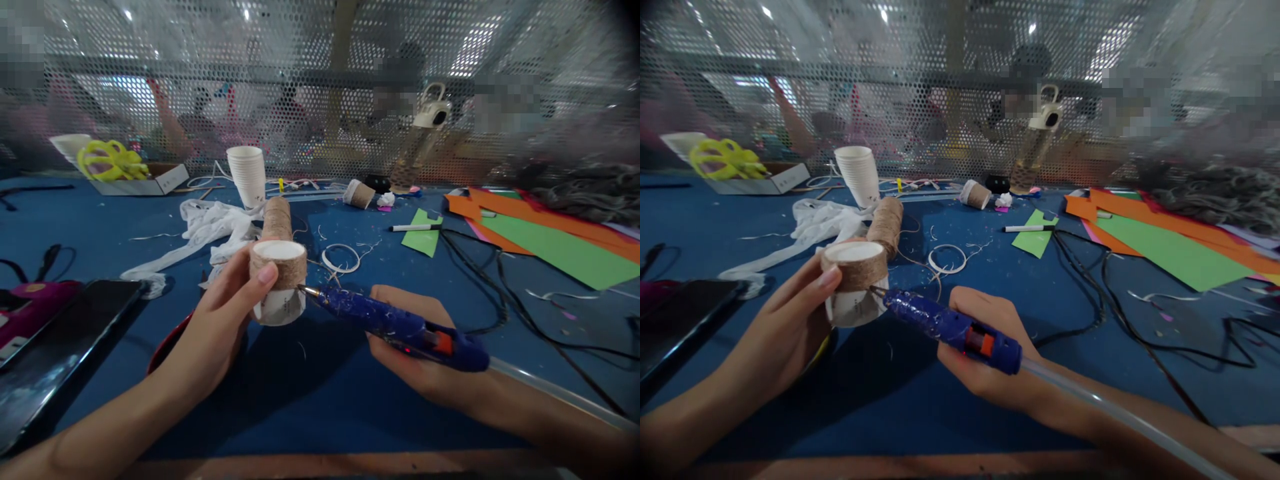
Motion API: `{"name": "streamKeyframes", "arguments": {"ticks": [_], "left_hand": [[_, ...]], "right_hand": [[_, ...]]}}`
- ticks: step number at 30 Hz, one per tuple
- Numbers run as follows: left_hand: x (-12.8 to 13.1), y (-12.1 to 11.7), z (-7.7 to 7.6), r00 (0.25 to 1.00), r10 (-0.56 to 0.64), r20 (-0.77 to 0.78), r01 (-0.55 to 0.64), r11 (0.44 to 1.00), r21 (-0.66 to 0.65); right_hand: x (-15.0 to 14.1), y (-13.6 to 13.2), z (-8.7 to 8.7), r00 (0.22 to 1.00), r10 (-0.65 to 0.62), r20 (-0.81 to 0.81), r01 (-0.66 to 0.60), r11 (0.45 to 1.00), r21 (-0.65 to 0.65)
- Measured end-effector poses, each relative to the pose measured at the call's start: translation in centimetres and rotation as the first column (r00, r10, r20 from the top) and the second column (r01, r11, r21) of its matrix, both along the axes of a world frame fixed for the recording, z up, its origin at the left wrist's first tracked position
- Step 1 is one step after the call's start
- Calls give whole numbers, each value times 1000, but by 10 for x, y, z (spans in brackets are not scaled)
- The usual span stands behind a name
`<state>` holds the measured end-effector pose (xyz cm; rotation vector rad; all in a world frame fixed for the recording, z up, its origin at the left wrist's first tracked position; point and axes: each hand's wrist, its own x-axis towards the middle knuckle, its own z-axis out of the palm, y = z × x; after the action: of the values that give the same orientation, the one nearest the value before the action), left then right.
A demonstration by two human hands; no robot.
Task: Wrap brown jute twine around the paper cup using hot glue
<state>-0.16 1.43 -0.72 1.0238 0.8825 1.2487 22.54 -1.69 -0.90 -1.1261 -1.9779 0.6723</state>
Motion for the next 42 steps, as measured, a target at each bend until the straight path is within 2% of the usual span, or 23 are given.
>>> {"name": "streamKeyframes", "arguments": {"ticks": [5,9,16,21,30,42], "left_hand": [[1,-1,3,1000,16,15,-15,998,-61],[0,0,5,1000,16,27,-14,995,-101],[-1,0,3,1000,27,-9,-28,994,-110],[-2,0,-1,1000,2,-15,-4,991,-132],[1,0,4,999,23,28,-20,992,-121],[1,-1,1,997,71,10,-69,985,-156]], "right_hand": [[0,0,-4,999,-22,-42,23,999,36],[0,2,-7,997,-54,-55,54,999,-6],[0,2,-7,997,-43,-64,43,999,-6],[0,0,-1,1000,2,-7,-2,1000,-29],[-1,2,-9,996,-56,-67,55,998,-19],[-1,0,-7,998,-14,-60,13,1000,-12]]}}
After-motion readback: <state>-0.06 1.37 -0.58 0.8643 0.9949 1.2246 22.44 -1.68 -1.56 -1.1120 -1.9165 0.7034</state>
